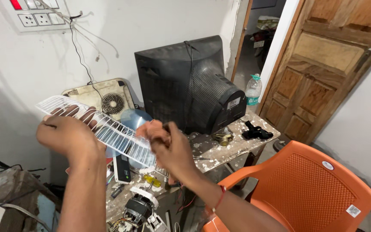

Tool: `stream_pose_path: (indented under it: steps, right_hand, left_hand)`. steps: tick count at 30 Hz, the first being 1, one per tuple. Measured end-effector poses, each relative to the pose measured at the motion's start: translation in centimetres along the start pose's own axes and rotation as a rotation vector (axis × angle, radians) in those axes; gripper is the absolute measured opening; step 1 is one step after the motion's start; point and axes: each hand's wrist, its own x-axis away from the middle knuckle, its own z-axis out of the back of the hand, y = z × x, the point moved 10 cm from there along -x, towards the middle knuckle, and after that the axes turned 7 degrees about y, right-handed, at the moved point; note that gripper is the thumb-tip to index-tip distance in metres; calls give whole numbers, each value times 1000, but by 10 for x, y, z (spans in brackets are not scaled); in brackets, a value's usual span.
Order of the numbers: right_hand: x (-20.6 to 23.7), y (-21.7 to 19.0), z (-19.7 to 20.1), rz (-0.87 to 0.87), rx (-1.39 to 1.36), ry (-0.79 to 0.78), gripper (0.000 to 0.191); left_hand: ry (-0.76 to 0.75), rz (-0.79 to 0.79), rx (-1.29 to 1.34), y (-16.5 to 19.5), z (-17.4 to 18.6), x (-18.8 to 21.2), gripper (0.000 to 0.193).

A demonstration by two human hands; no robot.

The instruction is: The person uses a screwdriver to unscrew and work on the motor housing of a pedestal fan, then wipes the fan blades and the round wire fan guard with an orange cloth, turning the guard to clean different sections.

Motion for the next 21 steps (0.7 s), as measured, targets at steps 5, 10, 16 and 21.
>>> stream_pose_path:
  steps: [5,10,16,21]
  right_hand:
    - [-32,16,-1,-120,104,65,22]
    - [-4,-25,-16,32,181,12,25]
    - [14,-2,-22,-148,-14,-79,28]
    - [-20,103,-26,-550,-282,-128,34]
  left_hand:
    - [15,-56,-48,1,13,-2,28]
    - [17,-94,-42,6,25,-2,33]
    - [122,-71,-55,16,42,-5,29]
    - [146,-127,65,30,66,2,32]
